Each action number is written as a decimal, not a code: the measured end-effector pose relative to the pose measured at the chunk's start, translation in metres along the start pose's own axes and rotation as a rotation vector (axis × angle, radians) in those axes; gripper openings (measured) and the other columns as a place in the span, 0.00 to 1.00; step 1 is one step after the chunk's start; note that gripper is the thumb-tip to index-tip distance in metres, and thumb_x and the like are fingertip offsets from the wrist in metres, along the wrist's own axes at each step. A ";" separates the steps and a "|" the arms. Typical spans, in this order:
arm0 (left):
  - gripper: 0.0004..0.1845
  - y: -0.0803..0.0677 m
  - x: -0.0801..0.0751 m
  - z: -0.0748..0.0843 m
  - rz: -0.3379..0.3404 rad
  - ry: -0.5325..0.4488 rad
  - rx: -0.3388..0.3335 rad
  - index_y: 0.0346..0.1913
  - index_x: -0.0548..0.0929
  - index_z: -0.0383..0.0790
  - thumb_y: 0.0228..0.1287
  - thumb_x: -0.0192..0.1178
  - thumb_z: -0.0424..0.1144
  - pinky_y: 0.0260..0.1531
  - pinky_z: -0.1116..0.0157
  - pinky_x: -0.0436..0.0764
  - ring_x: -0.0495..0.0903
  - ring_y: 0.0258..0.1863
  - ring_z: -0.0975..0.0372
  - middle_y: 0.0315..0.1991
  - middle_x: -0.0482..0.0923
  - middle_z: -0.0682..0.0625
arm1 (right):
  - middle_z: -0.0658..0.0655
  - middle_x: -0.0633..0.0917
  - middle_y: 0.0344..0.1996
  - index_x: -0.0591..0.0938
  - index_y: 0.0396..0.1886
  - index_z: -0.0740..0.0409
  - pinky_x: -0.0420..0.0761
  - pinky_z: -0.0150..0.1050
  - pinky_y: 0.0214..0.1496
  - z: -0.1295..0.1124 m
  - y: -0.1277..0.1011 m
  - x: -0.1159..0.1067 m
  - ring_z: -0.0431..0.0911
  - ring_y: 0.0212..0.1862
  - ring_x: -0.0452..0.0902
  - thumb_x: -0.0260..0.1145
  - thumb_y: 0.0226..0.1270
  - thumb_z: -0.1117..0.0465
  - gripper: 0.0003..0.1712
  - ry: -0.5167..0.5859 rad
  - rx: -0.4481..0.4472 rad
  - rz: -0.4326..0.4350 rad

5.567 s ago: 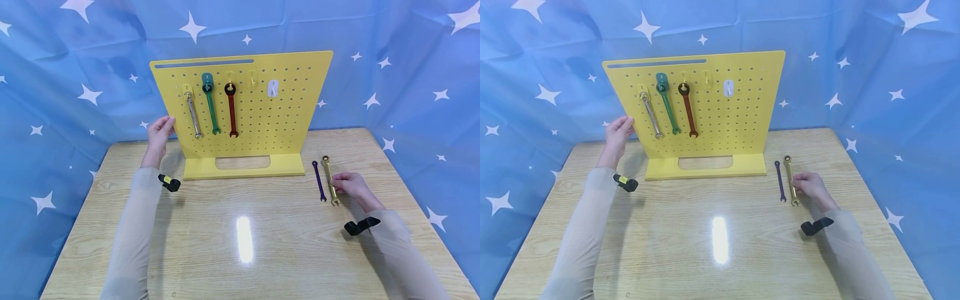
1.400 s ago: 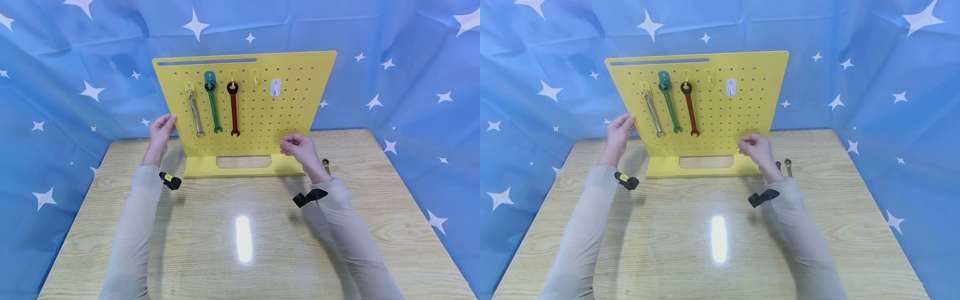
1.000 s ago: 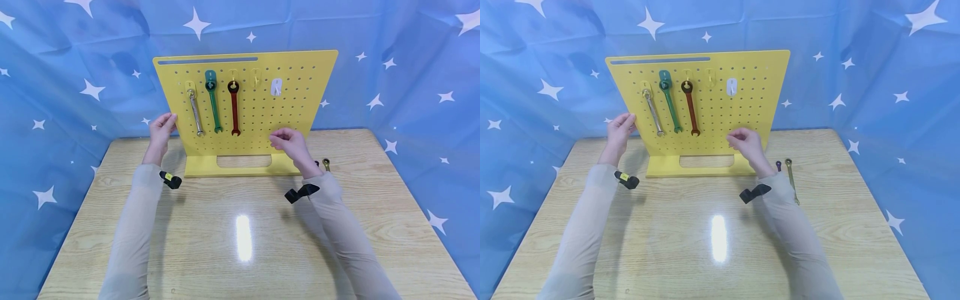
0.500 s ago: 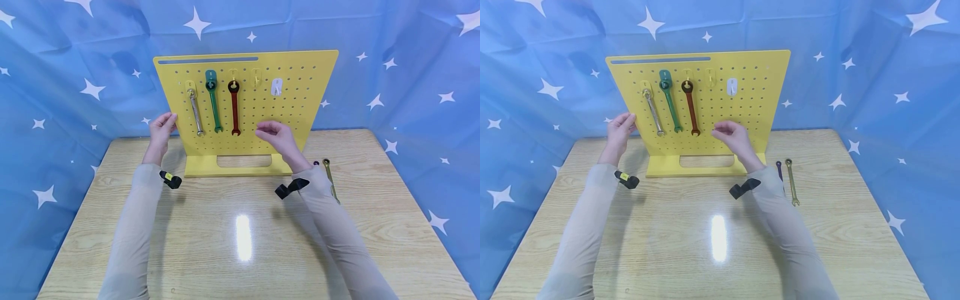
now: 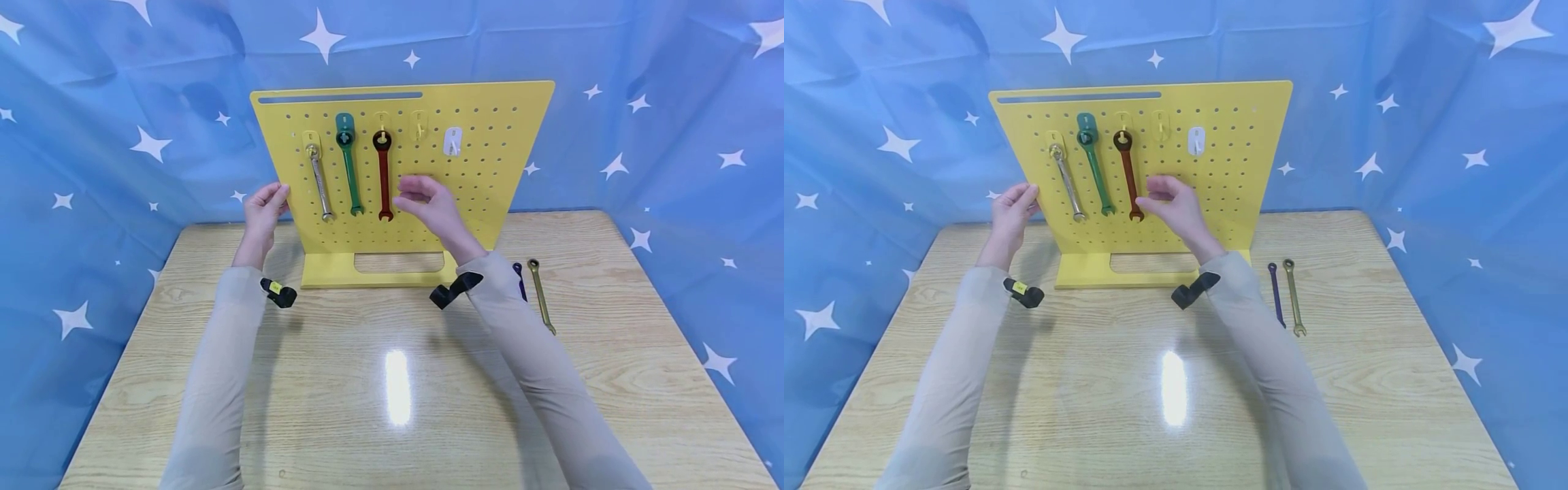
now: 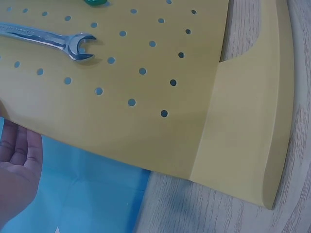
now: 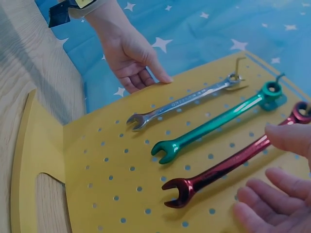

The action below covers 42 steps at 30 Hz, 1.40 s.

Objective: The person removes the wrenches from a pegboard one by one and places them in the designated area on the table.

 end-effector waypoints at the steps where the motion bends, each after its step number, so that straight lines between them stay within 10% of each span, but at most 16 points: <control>1: 0.06 0.000 0.000 0.000 -0.001 -0.001 -0.001 0.28 0.84 0.47 0.60 0.63 0.34 0.34 0.73 0.80 0.79 0.27 0.67 0.26 0.81 0.56 | 0.63 0.79 0.52 0.74 0.56 0.66 0.75 0.37 0.56 0.000 0.002 0.001 0.50 0.50 0.75 0.69 0.59 0.66 0.25 0.000 -0.001 0.005; 42: 0.08 0.000 0.000 0.001 -0.013 -0.020 0.025 0.26 0.84 0.47 0.61 0.62 0.32 0.32 0.73 0.80 0.79 0.25 0.67 0.25 0.82 0.55 | 0.50 0.81 0.27 0.81 0.40 0.71 0.82 0.36 0.42 0.000 0.019 0.021 0.39 0.31 0.75 0.66 0.61 0.70 0.09 0.076 0.037 0.149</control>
Point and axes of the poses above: each hand's wrist, its own y-axis towards the middle knuckle, its own x-axis out of the palm, z = x × y, the point moved 8 cm from there along y, towards the middle knuckle
